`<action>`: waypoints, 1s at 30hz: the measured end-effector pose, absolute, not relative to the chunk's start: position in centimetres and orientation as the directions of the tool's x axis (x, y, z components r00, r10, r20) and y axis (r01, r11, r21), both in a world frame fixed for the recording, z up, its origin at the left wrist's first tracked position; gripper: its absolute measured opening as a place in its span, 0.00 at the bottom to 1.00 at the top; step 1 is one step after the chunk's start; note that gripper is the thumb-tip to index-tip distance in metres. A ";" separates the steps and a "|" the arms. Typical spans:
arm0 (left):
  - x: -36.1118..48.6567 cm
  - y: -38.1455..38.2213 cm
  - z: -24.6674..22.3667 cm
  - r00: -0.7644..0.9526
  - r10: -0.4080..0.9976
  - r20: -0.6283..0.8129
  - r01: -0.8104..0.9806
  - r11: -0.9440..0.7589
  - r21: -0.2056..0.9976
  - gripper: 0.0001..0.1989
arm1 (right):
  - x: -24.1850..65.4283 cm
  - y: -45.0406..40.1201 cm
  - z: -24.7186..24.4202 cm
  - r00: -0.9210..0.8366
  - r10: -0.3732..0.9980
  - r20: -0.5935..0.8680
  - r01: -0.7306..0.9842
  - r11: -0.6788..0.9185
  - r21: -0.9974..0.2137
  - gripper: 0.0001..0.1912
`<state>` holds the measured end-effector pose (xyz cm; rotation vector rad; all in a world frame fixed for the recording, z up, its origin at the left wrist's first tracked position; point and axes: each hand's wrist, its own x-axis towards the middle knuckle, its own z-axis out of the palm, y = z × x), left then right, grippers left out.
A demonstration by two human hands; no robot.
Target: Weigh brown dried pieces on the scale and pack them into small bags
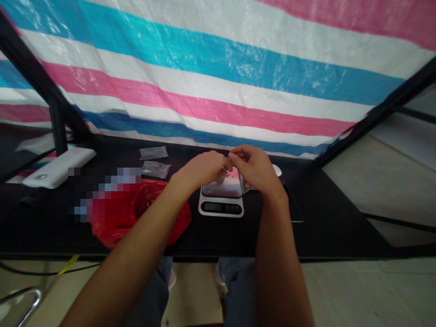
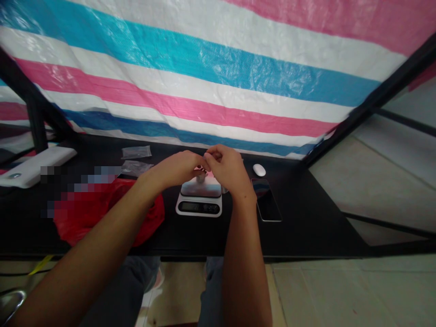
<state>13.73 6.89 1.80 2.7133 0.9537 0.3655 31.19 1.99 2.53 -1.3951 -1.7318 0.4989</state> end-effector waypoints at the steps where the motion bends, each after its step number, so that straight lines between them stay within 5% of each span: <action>1: 13.7 6.8 1.9 0.743 0.652 0.149 0.592 -0.745 0.307 0.16 | 31.1 2.0 2.5 -0.035 0.936 0.349 0.599 0.299 -0.743 0.08; 7: 12.4 6.5 2.7 0.687 0.705 0.179 0.621 -0.696 0.359 0.14 | 31.4 2.0 2.6 -0.044 0.942 0.334 0.619 0.288 -0.730 0.09; 10: 10.4 6.0 2.6 0.585 0.789 0.185 0.702 -0.608 0.372 0.14 | 31.9 1.8 2.6 -0.060 0.976 0.208 0.723 0.186 -0.665 0.08; 16: 6.0 4.7 -0.1 0.449 0.890 -0.084 0.851 -0.397 0.345 0.14 | 32.1 1.9 1.2 -0.138 0.988 -0.076 0.834 0.074 -0.548 0.07; 20: 4.8 4.6 -1.9 0.383 0.907 -0.176 0.895 -0.317 0.314 0.15 | 31.7 2.0 0.7 -0.166 0.981 -0.101 0.826 0.082 -0.558 0.10; 30: 4.5 4.3 -3.1 0.351 0.929 -0.122 0.902 -0.300 0.309 0.15 | 31.9 1.5 0.8 -0.205 0.973 -0.104 0.798 0.105 -0.593 0.14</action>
